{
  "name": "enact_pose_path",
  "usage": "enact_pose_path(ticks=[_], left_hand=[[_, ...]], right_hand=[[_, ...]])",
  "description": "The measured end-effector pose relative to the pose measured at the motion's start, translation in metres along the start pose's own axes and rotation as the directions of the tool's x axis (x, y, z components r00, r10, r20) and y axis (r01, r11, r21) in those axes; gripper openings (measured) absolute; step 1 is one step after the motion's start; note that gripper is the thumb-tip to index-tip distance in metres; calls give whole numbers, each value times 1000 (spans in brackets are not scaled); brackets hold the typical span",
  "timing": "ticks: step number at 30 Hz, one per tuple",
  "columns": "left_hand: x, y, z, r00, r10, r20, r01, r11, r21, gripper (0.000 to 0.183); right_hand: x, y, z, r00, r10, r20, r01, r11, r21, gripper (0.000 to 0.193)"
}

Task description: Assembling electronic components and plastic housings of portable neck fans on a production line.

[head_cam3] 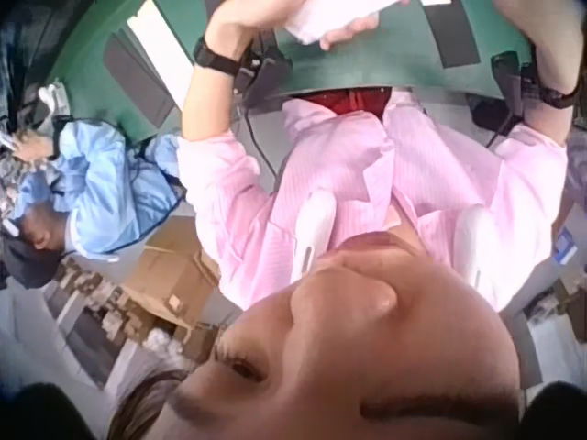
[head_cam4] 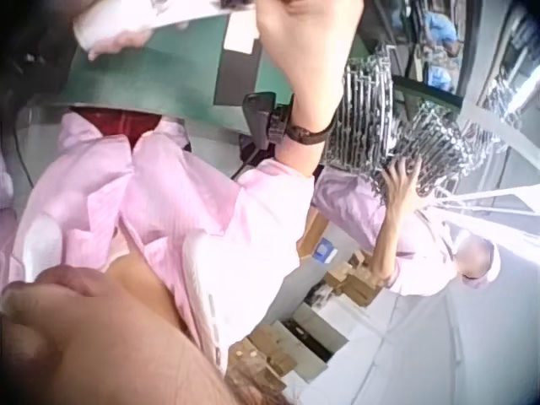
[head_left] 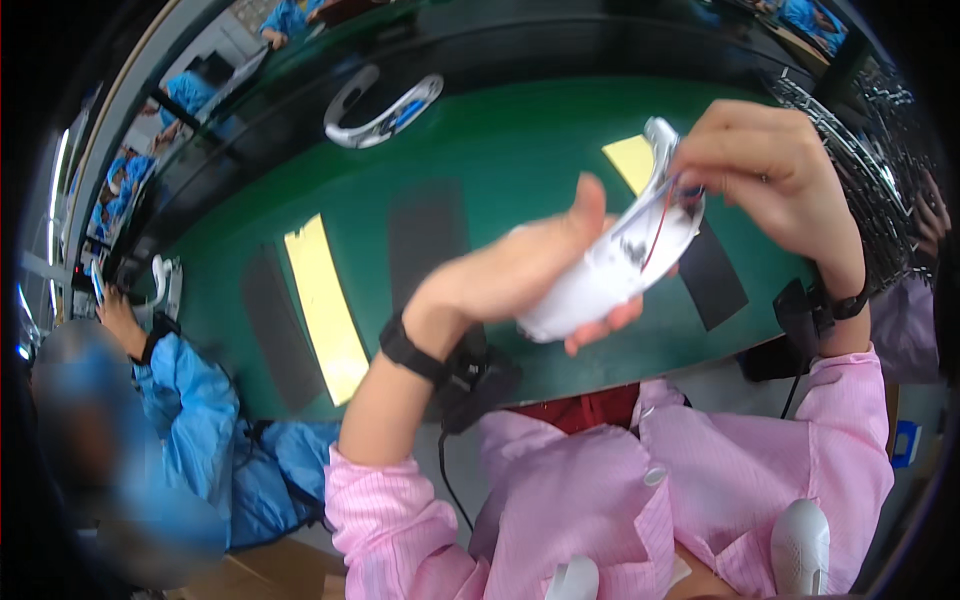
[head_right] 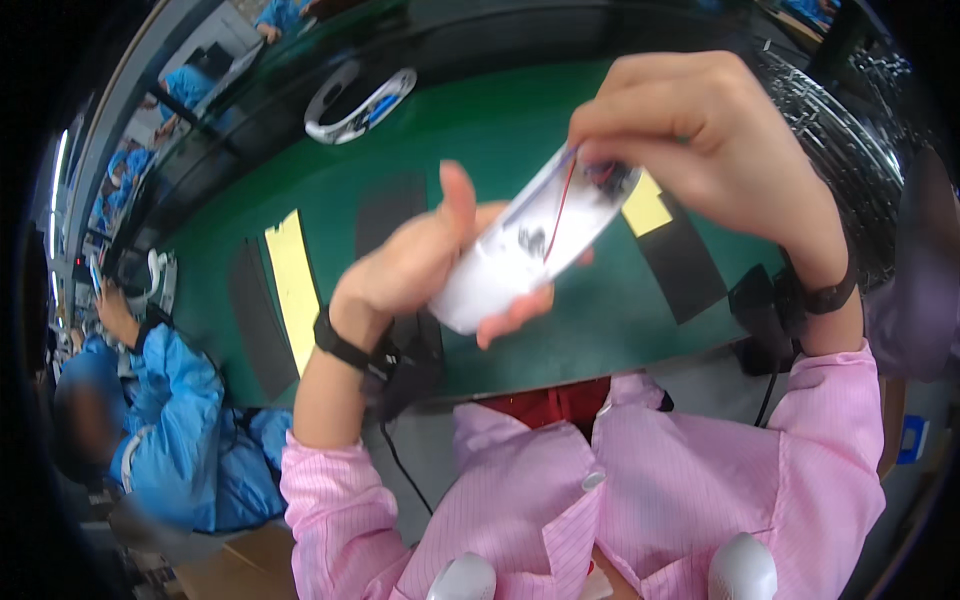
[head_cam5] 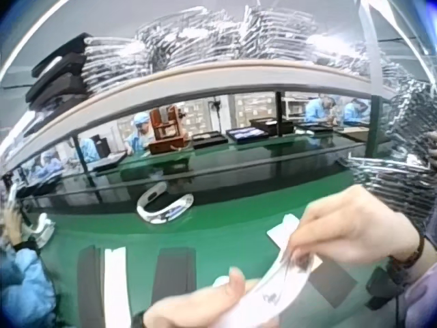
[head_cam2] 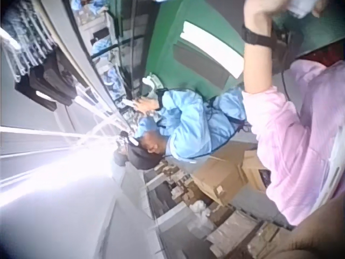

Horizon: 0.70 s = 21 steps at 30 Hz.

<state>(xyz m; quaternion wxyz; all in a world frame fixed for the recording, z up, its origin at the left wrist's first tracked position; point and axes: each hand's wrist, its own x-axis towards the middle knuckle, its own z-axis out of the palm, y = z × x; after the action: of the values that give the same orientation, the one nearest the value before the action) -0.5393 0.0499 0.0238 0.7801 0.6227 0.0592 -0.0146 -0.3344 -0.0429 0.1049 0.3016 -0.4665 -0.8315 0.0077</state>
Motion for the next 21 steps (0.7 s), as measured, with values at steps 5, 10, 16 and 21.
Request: enact_pose_path(ticks=[5,10,16,21], left_hand=[[-2,17,-1,998,61,-24,-63,997,-53,96],[5,12,7,982,133,-134,-120,988,97,85],[-15,1,-5,923,355,-150,-265,867,422,38],[-43,-33,-22,649,676,-349,-422,702,574,53]], right_hand=[[9,-5,3,994,-61,-86,43,979,-198,8],[8,0,11,974,-44,-221,-10,971,-237,8],[1,17,13,956,179,-231,-203,976,-82,11],[-16,26,13,826,465,-319,-394,881,262,13]])
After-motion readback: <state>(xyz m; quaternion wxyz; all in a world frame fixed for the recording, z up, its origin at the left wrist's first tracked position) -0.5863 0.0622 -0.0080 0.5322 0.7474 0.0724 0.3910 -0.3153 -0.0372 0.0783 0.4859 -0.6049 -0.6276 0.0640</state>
